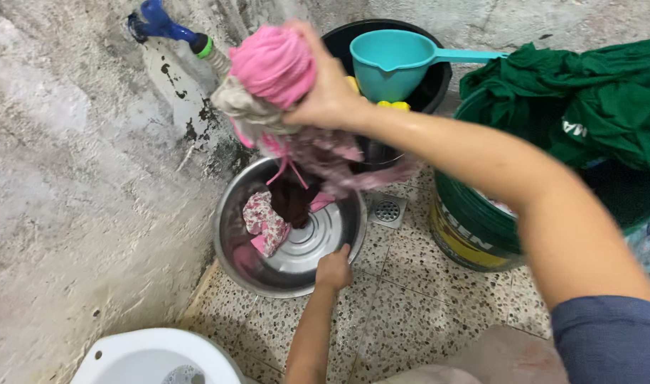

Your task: The person washes a green cloth by hand in a metal basin filled with soapy water, then transfers it to a green bucket. They empty the basin, retrieve a pink cloth from the bucket, and place it into the basin.

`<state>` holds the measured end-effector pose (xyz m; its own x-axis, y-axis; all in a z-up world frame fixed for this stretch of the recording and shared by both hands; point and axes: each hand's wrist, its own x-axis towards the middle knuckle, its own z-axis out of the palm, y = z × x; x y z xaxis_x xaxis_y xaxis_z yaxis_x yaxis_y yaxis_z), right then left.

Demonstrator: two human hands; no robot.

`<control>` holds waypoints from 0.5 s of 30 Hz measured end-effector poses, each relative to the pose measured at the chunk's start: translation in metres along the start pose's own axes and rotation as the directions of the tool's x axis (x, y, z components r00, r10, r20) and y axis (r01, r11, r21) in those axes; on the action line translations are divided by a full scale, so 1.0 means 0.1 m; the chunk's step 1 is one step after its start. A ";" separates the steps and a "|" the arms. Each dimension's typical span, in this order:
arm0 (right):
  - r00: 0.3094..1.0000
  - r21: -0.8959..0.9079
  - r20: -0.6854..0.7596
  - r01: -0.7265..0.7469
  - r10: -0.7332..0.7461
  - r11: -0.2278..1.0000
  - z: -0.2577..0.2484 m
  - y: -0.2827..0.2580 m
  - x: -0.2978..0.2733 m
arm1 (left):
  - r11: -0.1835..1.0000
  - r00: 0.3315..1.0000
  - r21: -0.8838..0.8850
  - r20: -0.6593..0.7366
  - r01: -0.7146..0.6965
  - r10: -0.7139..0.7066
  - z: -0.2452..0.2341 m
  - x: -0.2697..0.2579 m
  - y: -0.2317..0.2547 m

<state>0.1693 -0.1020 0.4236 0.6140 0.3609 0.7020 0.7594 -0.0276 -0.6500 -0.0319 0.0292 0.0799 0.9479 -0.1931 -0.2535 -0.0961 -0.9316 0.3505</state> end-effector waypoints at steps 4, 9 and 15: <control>0.984 -0.019 0.106 -0.139 0.141 0.990 0.59 0.59 0.02 | 1.000 1.000 0.013 0.019 0.005 -0.005 -0.02 0.00 0.03; 0.937 -0.211 0.321 -0.071 0.137 0.975 1.01 1.02 -0.37 | 1.000 1.000 0.015 0.004 -0.008 0.008 0.01 0.01 0.00; 0.900 -0.203 0.436 0.084 0.013 0.976 0.40 0.82 -0.61 | 1.000 1.000 0.012 0.014 0.010 -0.010 0.11 0.07 -0.04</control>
<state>0.1853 -0.0888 0.3162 0.4687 0.7309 0.4961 0.8361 -0.1858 -0.5162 -0.0284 0.0287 0.0670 0.9446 -0.1876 -0.2695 -0.0901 -0.9373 0.3368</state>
